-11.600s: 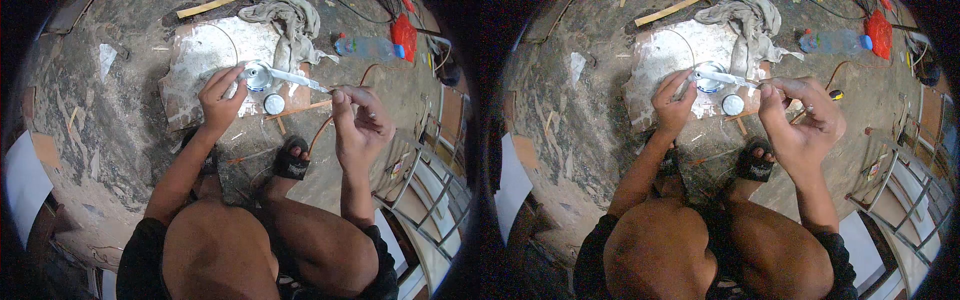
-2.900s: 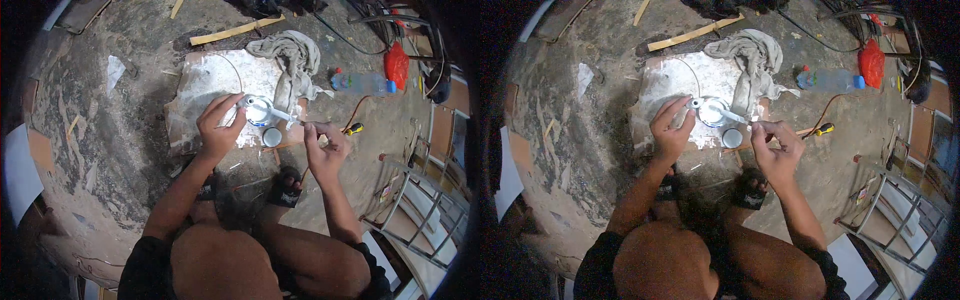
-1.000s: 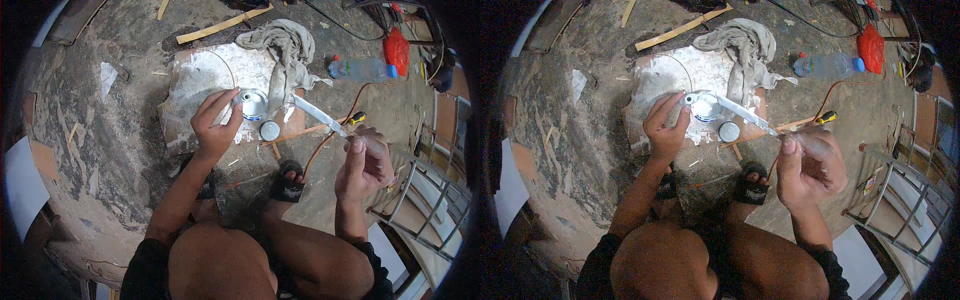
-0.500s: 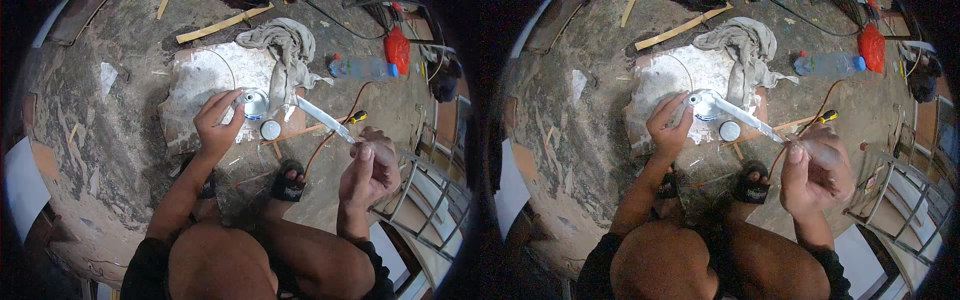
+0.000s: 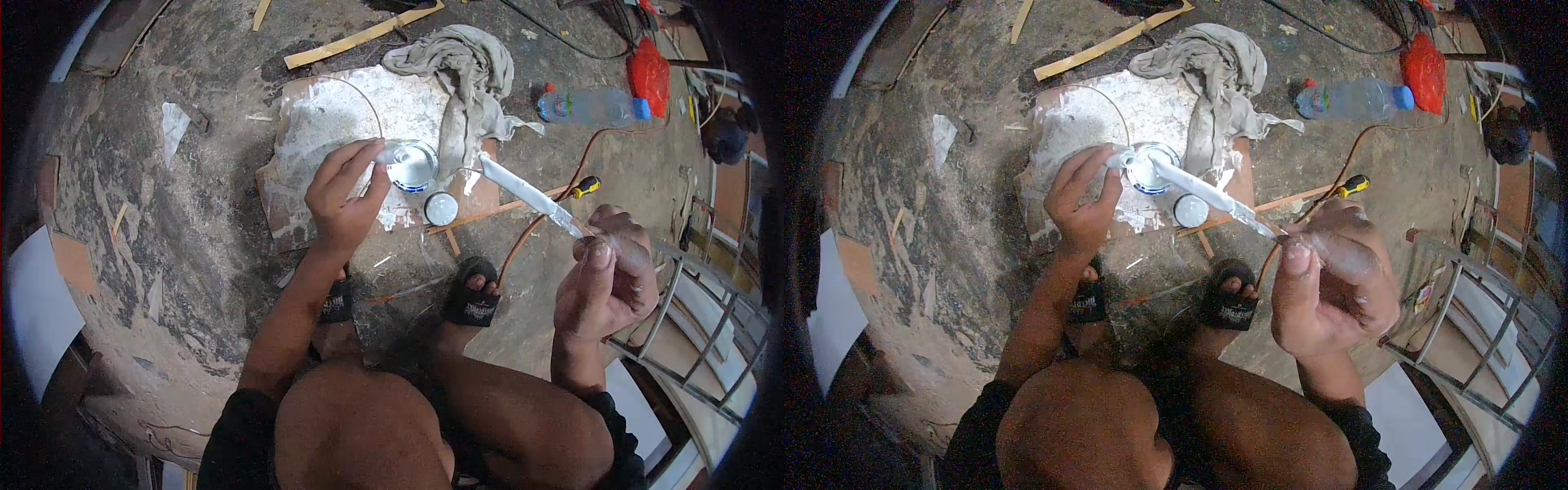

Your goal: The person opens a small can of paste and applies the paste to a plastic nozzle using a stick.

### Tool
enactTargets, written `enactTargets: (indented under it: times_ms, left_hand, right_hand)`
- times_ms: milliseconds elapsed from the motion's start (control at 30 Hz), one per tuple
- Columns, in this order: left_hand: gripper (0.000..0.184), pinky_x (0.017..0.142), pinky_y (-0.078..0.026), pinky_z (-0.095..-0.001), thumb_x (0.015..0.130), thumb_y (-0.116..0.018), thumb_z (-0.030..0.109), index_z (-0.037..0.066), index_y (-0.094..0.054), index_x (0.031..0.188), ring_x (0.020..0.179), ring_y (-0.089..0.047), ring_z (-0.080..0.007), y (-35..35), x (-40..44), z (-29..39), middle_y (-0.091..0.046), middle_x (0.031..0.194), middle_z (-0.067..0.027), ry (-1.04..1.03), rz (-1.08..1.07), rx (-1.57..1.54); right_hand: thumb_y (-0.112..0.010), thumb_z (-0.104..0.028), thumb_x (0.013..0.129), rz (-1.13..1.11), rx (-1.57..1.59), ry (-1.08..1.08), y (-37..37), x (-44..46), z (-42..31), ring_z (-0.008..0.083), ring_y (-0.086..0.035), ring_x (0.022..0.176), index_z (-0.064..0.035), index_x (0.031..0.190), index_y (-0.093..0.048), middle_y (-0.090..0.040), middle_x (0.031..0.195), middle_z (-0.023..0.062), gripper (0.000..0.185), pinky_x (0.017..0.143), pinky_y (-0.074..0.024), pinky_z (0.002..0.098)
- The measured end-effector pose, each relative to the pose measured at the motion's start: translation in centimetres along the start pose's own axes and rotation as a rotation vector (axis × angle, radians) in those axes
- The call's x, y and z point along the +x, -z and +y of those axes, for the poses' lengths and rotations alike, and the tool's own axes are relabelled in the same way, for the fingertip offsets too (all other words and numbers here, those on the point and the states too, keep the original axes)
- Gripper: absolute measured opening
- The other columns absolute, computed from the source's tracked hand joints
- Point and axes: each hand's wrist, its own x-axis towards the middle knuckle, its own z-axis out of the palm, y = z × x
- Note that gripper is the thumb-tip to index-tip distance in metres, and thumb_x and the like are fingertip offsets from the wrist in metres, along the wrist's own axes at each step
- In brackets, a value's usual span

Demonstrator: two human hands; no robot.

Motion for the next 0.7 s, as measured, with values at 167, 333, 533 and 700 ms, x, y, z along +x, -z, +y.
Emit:
enactTargets:
  times_ms: [167, 333, 533, 700]
  left_hand:
    - [0.032, 0.081, -0.057, -0.0337, 0.078, -0.074, -0.003, 0.005, -0.074, 0.109, 0.095, -0.070, -0.0246, 0.0, 0.1, 0.1, -0.070, 0.107, -0.0095, -0.017, -0.007, 0.032]
    - [0.033, 0.083, -0.057, -0.0339, 0.077, -0.074, -0.005, 0.005, -0.074, 0.109, 0.096, -0.070, -0.0246, -0.2, -0.1, 0.0, -0.070, 0.108, -0.0092, -0.008, -0.025, 0.001]
    - [0.034, 0.083, -0.056, -0.0343, 0.076, -0.074, -0.005, 0.005, -0.074, 0.108, 0.096, -0.070, -0.0248, -0.5, -0.1, 0.4, -0.071, 0.107, -0.0098, -0.004, -0.040, 0.010]
    - [0.035, 0.083, -0.056, -0.0345, 0.075, -0.074, -0.005, 0.005, -0.074, 0.109, 0.095, -0.070, -0.0251, -0.6, 0.0, 0.9, -0.072, 0.105, -0.0102, -0.004, -0.053, -0.034]
  right_hand:
    - [-0.062, -0.010, 0.093, 0.004, -0.014, -0.004, 0.0, -0.1, -0.1, 0.0195, -0.050, 0.073, -0.0005, 0.085, -0.063, -0.056, 0.072, 0.0070, 0.013, 0.083, -0.0437, 0.0440]
    - [-0.063, -0.007, 0.091, -0.011, -0.009, 0.037, 0.1, 0.0, 0.0, 0.0212, -0.053, 0.073, 0.0002, 0.086, -0.064, -0.060, 0.076, 0.0092, 0.009, 0.078, -0.0446, 0.0428]
    - [-0.062, -0.010, 0.092, -0.012, 0.000, -0.005, 0.0, -0.1, -0.3, 0.0202, -0.051, 0.076, -0.0015, 0.086, -0.064, -0.058, 0.073, 0.0063, 0.011, 0.083, -0.0436, 0.0454]
    - [-0.062, -0.010, 0.093, -0.017, -0.006, 0.006, 0.0, -0.1, -0.2, 0.0199, -0.051, 0.076, -0.0018, 0.087, -0.064, -0.059, 0.075, 0.0061, 0.011, 0.082, -0.0436, 0.0451]
